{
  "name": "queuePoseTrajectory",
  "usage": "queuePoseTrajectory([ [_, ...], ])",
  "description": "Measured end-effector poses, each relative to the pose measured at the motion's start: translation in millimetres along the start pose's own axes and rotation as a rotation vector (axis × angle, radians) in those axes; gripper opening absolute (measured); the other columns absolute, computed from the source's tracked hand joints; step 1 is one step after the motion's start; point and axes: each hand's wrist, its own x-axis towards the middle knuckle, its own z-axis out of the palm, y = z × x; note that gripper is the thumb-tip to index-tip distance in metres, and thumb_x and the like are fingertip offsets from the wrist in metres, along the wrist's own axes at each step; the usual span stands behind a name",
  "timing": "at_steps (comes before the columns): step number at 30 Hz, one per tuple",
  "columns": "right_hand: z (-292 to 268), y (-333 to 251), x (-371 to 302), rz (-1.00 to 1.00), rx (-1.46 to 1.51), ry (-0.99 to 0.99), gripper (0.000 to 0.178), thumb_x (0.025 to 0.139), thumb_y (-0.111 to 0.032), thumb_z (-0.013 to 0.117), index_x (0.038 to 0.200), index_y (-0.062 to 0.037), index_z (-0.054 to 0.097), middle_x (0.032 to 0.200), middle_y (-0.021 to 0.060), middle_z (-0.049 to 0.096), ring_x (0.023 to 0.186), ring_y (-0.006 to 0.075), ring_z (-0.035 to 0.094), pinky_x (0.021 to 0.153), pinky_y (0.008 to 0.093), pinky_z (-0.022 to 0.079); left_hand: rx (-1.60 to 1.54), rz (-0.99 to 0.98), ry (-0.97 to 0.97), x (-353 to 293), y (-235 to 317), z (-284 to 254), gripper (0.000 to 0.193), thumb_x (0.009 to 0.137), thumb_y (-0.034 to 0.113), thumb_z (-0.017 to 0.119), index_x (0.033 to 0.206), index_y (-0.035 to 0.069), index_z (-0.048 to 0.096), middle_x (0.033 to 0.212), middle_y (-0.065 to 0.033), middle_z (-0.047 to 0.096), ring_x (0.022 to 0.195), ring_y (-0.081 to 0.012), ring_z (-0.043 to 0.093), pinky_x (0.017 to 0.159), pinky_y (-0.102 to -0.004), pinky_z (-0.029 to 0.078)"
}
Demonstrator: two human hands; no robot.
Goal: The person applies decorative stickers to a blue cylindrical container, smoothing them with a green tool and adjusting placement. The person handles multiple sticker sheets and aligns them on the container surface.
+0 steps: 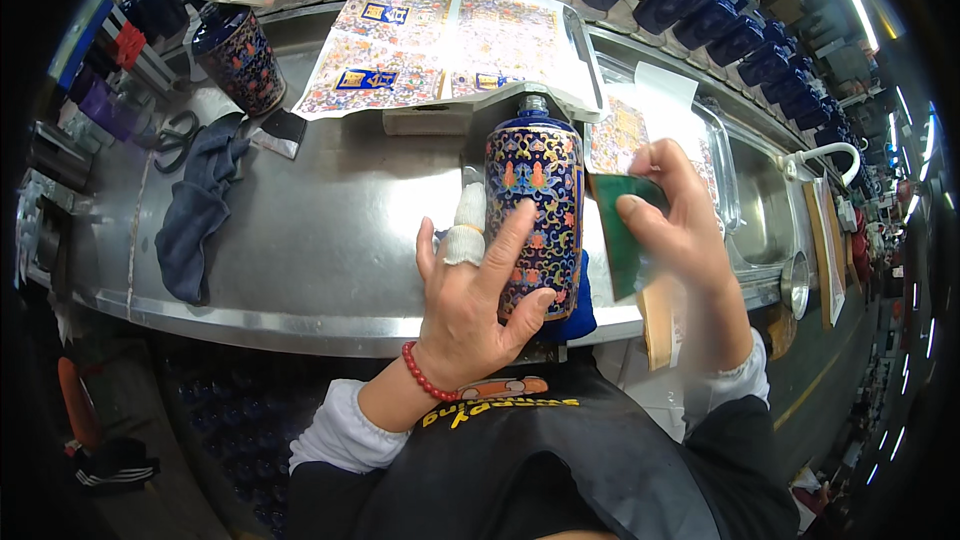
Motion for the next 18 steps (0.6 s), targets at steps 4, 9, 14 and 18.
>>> queuePoseTrajectory([
  [4,13,-15,21,-0.038,0.046,-0.142,0.026,0.09,-0.011,0.067,0.112,-0.0031,0.056,0.098,0.0033,0.063,0.089,0.0069,0.057,0.078,0.022,0.047,-0.022,-0.042,0.06,-1,0,3,0.08,0.092,0.049,0.065,0.152,0.002,0.039,0.136,-0.0234,0.055,0.126,-0.0377,0.051,0.114,-0.0678,0.01],
  [9,26,-8,26,-0.015,-0.026,-0.057,0.028,0.093,-0.014,0.069,0.116,-0.0029,0.058,0.101,0.0038,0.064,0.093,0.0083,0.059,0.082,0.0239,0.049,0.301,0.2,0.026,-7,20,-1,0.083,0.086,0.064,0.062,0.149,0.011,0.048,0.143,-0.0181,0.051,0.142,-0.0361,0.033,0.114,-0.0694,0.004],
  [14,27,1,21,-0.096,-0.077,-0.019,0.024,0.091,-0.011,0.067,0.112,-0.0005,0.059,0.099,0.0096,0.066,0.092,0.0151,0.063,0.083,0.0296,0.051,0.496,0.2,-0.069,-7,38,9,0.085,0.081,0.065,0.064,0.146,0.01,0.053,0.143,-0.0154,0.048,0.141,-0.033,0.033,0.113,-0.0697,0.005],
  [18,26,2,22,-0.07,-0.036,-0.059,0.026,0.095,-0.014,0.068,0.116,-0.0021,0.056,0.101,0.003,0.061,0.095,0.0084,0.056,0.084,0.0243,0.047,0.541,0.072,-0.028,-8,37,4,0.088,0.08,0.066,0.065,0.147,0.01,0.052,0.143,-0.0148,0.047,0.138,-0.0355,0.034,0.11,-0.0706,0.009],
])
